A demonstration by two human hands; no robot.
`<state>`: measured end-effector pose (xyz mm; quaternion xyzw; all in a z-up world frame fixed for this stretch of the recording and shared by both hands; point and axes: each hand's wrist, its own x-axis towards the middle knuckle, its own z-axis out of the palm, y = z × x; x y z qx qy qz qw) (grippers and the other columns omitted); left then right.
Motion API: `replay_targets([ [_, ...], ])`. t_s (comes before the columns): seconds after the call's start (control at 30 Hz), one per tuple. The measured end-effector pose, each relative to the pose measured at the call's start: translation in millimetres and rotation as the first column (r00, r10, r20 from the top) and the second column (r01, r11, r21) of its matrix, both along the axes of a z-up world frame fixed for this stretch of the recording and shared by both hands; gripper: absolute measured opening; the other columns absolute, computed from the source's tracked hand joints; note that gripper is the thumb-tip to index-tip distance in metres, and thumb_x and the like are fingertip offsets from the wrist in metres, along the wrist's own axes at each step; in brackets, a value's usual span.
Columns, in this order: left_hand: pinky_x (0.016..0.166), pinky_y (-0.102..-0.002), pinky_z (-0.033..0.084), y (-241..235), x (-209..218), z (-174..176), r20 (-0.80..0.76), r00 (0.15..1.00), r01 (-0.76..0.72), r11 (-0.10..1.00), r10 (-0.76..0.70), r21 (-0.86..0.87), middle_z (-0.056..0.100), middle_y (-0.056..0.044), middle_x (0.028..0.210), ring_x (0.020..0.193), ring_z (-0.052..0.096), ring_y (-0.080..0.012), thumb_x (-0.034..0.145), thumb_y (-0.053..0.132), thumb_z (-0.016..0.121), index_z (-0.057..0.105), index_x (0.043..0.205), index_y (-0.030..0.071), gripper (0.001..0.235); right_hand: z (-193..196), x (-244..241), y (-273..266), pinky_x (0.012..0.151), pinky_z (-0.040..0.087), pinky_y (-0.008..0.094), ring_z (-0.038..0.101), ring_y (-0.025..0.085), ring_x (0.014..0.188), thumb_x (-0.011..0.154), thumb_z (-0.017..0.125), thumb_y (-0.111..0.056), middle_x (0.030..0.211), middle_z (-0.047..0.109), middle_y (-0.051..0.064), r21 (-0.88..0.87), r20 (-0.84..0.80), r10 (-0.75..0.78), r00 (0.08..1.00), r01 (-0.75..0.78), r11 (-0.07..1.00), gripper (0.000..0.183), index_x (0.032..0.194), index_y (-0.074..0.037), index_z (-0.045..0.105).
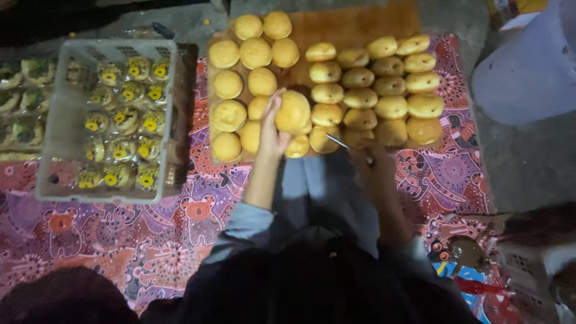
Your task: The person sits on the floor and uses a spoon to scoop a dark filling from a container into small round buns. Each filled bun is placed into a plastic crate. The person repeats this process for many buns arranged on a wooden board.
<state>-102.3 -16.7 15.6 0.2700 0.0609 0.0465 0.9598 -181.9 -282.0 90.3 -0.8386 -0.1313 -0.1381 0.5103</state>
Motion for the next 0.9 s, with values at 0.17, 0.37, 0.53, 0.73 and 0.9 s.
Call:
replay_targets([
  [0.17,0.094,-0.045,0.059,-23,-63,17,0.000,1.000,0.030,0.980,-0.030,-0.196,0.070,-0.019,0.121,0.110,0.070,-0.0307,0.101,0.030,0.065,0.060,0.130,-0.002,0.044,38,-20,45,0.057,0.048,0.036,0.061,0.019,0.060,0.101,0.070,-0.020,0.075,0.068,0.012,-0.065,0.020,0.026,0.999,-0.024,0.998,0.018,0.107,-0.004,0.067],
  [0.37,0.100,-0.039,0.056,-40,-91,35,0.075,0.996,0.012,0.920,-0.045,0.393,0.070,-0.017,0.122,0.111,0.068,-0.0248,0.095,0.006,0.075,0.064,0.128,-0.007,0.038,36,-30,61,0.054,0.045,0.043,0.058,0.029,0.055,0.103,0.068,-0.020,0.063,0.059,0.014,-0.284,0.211,0.113,0.971,-0.050,0.958,0.021,0.089,-0.005,0.062],
  [0.53,0.096,-0.036,0.059,-36,-94,58,0.021,0.997,0.069,0.973,-0.075,0.222,0.073,-0.016,0.118,0.106,0.072,-0.0236,0.093,0.011,0.072,0.066,0.123,-0.003,0.034,13,-9,52,0.051,0.046,0.040,0.060,0.027,0.055,0.105,0.064,-0.017,0.067,0.062,0.013,-0.121,0.020,0.007,1.000,-0.004,0.993,0.019,0.090,-0.005,0.064],
  [0.73,0.090,-0.036,0.059,-62,-98,60,-0.135,0.988,0.104,0.978,-0.080,0.181,0.074,-0.015,0.113,0.100,0.072,-0.0217,0.095,0.010,0.072,0.069,0.117,-0.006,0.027,4,17,40,0.055,0.047,0.040,0.061,0.031,0.056,0.094,0.072,-0.015,0.064,0.060,0.013,-0.157,0.355,0.124,0.927,-0.072,0.985,0.029,0.070,-0.005,0.061],
  [0.9,0.092,-0.033,0.058,-77,-91,46,-0.137,0.976,-0.137,0.968,0.167,0.209,0.073,-0.013,0.111,0.100,0.071,-0.0194,0.094,0.008,0.074,0.070,0.117,-0.005,0.026,-6,31,49,0.055,0.042,0.042,0.056,0.032,0.054,0.094,0.075,-0.009,0.061,0.056,0.013,-0.204,0.443,0.115,0.889,-0.024,0.979,0.030,0.068,-0.005,0.060],
])
